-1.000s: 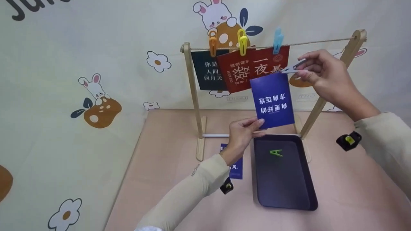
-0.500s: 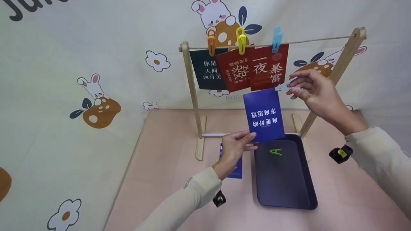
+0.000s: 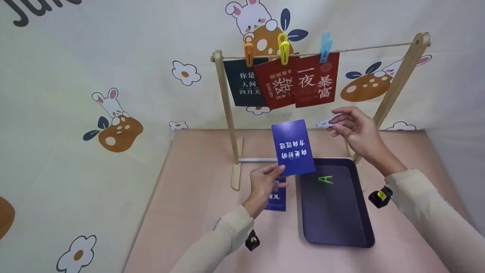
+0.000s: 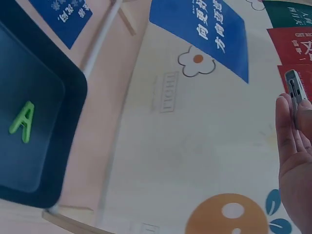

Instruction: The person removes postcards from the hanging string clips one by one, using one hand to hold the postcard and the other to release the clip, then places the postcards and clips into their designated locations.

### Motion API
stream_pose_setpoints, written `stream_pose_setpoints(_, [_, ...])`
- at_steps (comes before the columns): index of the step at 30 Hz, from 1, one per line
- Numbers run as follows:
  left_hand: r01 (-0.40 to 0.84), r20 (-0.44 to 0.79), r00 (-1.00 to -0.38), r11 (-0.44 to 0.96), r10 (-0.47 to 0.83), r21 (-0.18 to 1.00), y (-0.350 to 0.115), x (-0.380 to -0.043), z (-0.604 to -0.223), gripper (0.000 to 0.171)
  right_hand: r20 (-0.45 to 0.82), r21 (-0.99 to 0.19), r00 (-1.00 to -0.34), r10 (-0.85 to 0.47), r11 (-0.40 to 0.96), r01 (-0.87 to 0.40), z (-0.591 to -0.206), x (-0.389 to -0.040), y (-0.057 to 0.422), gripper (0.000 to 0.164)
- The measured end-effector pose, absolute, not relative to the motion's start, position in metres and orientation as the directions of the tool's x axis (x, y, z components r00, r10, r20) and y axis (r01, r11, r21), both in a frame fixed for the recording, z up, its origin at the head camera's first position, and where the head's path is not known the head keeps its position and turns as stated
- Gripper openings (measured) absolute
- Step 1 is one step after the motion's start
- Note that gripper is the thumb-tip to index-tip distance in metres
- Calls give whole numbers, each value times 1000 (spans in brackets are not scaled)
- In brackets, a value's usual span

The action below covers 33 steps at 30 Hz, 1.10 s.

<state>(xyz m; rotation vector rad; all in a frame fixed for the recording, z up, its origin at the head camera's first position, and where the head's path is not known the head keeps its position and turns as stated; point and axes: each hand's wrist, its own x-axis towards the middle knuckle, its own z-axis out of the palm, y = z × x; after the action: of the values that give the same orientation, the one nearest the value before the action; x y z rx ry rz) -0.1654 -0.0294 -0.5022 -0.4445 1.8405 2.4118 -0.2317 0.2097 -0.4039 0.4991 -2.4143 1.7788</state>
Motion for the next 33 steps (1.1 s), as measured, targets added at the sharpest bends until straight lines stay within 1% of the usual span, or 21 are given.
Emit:
stream_pose_setpoints(4, [-275,-308,-944,-236,-116,932,-34,-162,-513,26,249,-921,-944,-215,248,-299,-425,-230,211,36])
stream_pose_setpoints(11, [-307,-326,-934,-138,-146,942,-44,-155,-534,28,202,-943,-956,-212,221,-248,-466,-224,210,35])
stream_pose_setpoints(16, [-327,-338,-928,-93,-158,941,-49,-152,-551,31,130,-927,-973,-189,325,-186,-496,-214,208,33])
stream_pose_setpoints(21, [-346,-356,-919,-86,-168,934,-52,-146,-566,33,105,-898,-980,-167,409,-166,-516,-208,209,33])
stream_pose_setpoints(29, [-369,-376,-902,-73,-212,927,-59,-140,-591,30,50,-882,-991,-124,461,-102,-549,-200,210,34])
stream_pose_setpoints(33, [-388,-382,-888,-30,-255,921,-61,-139,-598,28,18,-885,-996,-93,462,-59,-566,-193,212,33])
